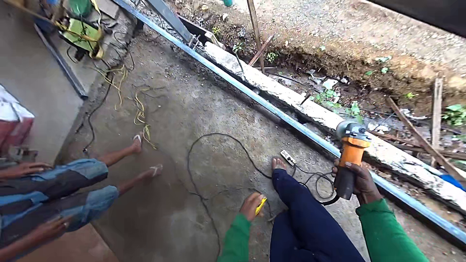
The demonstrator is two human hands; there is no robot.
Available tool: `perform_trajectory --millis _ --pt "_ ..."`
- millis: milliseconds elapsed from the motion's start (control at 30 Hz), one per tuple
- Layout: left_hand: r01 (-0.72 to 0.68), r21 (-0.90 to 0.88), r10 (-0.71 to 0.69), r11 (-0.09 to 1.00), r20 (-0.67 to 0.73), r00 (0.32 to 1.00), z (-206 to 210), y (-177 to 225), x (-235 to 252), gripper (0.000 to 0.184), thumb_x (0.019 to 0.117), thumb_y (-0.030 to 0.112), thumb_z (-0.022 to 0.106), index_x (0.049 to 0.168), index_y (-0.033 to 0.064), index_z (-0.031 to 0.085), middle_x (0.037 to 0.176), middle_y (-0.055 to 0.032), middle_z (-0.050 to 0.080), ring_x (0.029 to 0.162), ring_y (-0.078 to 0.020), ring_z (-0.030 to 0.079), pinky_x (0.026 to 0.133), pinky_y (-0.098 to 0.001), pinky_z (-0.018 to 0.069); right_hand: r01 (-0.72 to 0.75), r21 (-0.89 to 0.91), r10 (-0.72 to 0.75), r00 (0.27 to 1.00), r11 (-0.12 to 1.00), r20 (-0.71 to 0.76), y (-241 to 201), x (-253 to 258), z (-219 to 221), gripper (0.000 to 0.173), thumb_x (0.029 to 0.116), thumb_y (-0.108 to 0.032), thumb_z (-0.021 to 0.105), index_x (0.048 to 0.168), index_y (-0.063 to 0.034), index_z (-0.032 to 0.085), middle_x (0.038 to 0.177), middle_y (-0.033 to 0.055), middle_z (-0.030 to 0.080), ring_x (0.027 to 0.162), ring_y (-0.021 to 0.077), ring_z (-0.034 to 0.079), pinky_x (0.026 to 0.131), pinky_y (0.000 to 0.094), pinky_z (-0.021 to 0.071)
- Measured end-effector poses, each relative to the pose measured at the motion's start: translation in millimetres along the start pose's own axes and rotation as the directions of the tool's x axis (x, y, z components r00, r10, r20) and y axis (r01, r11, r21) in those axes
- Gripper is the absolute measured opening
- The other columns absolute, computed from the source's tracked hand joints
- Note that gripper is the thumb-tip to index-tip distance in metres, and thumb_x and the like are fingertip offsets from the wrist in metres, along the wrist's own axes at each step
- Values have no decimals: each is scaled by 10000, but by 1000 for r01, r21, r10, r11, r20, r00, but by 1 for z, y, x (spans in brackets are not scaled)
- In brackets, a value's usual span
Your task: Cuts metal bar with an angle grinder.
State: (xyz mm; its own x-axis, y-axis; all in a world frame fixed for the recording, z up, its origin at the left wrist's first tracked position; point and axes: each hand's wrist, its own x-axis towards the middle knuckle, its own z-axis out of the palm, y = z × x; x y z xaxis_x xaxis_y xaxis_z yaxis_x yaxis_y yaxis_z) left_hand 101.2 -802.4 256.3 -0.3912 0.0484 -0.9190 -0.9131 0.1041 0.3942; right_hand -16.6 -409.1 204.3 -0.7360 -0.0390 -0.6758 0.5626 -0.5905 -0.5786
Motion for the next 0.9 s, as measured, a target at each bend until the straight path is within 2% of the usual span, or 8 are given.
perform_trajectory --millis 133,233,300,400,467,567,767,900 --pt "-184 408 117 894 185 976 32 131 38 379 1038 293 545 1320 43 588 1077 -153 699 836 -247 696 726 -448 595 21 12 -21 999 1000 -27 7 13 42 640 771 -326 813 1228 -35 473 900 161 719 699 306 734 613 460 642" --pt "-323 602 191 731 274 943 63 190 59 410 976 329 620 1262 37 587 1100 -156 693 1007 -276 693 918 -512 562 24 15 -24 999 1000 -43 9 17 68 634 772 -305 810 1222 -13 472 905 189 724 708 338 740 615 473 644" --pt "-348 691 193 633 295 936 77 218 71 418 939 352 631 1233 58 591 1095 -141 691 1041 -276 681 960 -534 536 32 11 -31 999 999 -35 12 24 82 636 778 -304 807 1226 -5 468 900 198 725 701 346 742 610 474 644" --pt "-316 790 127 525 295 947 91 248 79 464 927 408 630 1243 71 586 1201 -141 657 1048 -279 680 873 -525 566 58 33 -57 997 998 -49 13 32 100 677 752 -290 836 1240 -9 459 902 185 727 717 330 747 621 470 647" --pt "-300 834 110 462 282 953 96 256 84 535 919 450 638 1284 63 578 1266 -151 634 1070 -290 682 886 -525 577 87 44 -83 992 995 -93 17 36 110 707 720 -303 863 1236 -8 479 897 150 732 736 274 745 665 432 646" --pt "-295 866 117 403 271 955 96 267 91 618 906 446 649 1377 55 561 1348 -160 613 1161 -298 659 948 -511 567 127 78 -115 983 989 -143 22 44 121 709 721 -280 853 1247 -11 460 896 132 729 756 250 744 703 423 646" --pt "-310 911 106 270 292 950 87 286 110 637 920 444 636 1432 82 525 1390 -152 596 1273 -323 600 954 -526 565 166 95 -130 943 982 -305 36 69 140 622 760 -220 766 1251 -14 444 872 119 721 711 249 736 654 417 646" --pt "-405 903 89 144 396 914 52 316 142 679 954 426 631 1523 104 450 1397 -164 617 1287 -379 592 951 -574 558 198 175 -127 929 965 -348 48 93 154 665 744 -312 813 1235 -43 455 871 120 727 662 262 729 597 433 642"
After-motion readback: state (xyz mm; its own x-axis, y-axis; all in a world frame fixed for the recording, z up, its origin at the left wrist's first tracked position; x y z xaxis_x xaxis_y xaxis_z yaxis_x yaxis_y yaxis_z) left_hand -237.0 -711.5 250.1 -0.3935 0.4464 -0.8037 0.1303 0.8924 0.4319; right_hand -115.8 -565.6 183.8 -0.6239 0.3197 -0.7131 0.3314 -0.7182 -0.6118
